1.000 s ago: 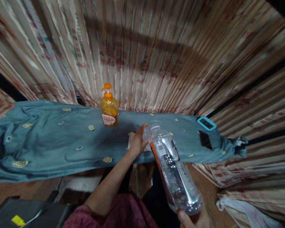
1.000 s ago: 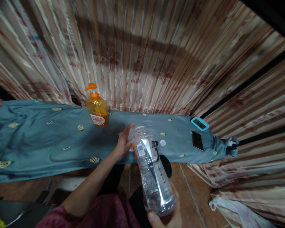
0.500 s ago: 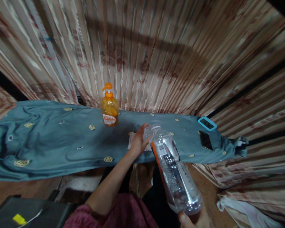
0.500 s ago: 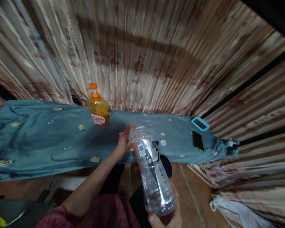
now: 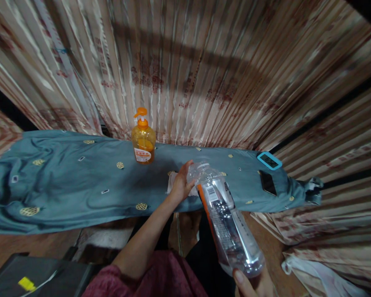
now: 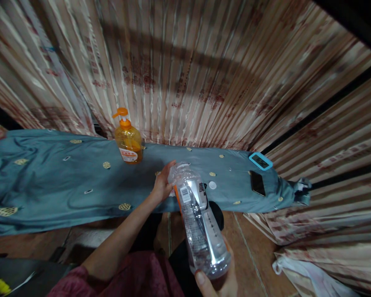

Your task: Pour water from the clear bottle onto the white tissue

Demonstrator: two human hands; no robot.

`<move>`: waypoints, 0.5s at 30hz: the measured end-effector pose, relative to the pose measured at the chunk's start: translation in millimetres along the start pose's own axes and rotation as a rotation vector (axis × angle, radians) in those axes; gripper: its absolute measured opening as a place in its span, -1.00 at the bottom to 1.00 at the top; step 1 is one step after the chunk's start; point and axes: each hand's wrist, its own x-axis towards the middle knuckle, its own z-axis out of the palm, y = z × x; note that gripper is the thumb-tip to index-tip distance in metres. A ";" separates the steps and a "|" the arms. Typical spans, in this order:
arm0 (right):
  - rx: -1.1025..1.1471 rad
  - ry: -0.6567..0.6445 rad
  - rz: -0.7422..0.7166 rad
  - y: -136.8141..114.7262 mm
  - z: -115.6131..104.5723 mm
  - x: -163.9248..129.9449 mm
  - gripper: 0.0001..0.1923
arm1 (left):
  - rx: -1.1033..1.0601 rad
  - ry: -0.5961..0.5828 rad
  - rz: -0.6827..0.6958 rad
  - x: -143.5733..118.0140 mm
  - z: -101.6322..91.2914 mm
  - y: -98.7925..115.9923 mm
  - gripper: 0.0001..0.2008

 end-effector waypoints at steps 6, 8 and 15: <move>-0.037 0.041 0.015 8.1 -5.2 1.8 -0.26 | 0.008 0.003 0.001 -0.1 -0.6 -0.2 -0.35; -0.057 0.051 0.003 10.5 -6.2 1.4 -0.27 | 0.013 0.004 -0.013 0.2 -0.5 -0.3 -0.35; -0.032 0.028 -0.028 20.5 -5.3 1.4 -0.28 | -0.002 0.011 -0.009 0.3 0.7 0.2 -0.36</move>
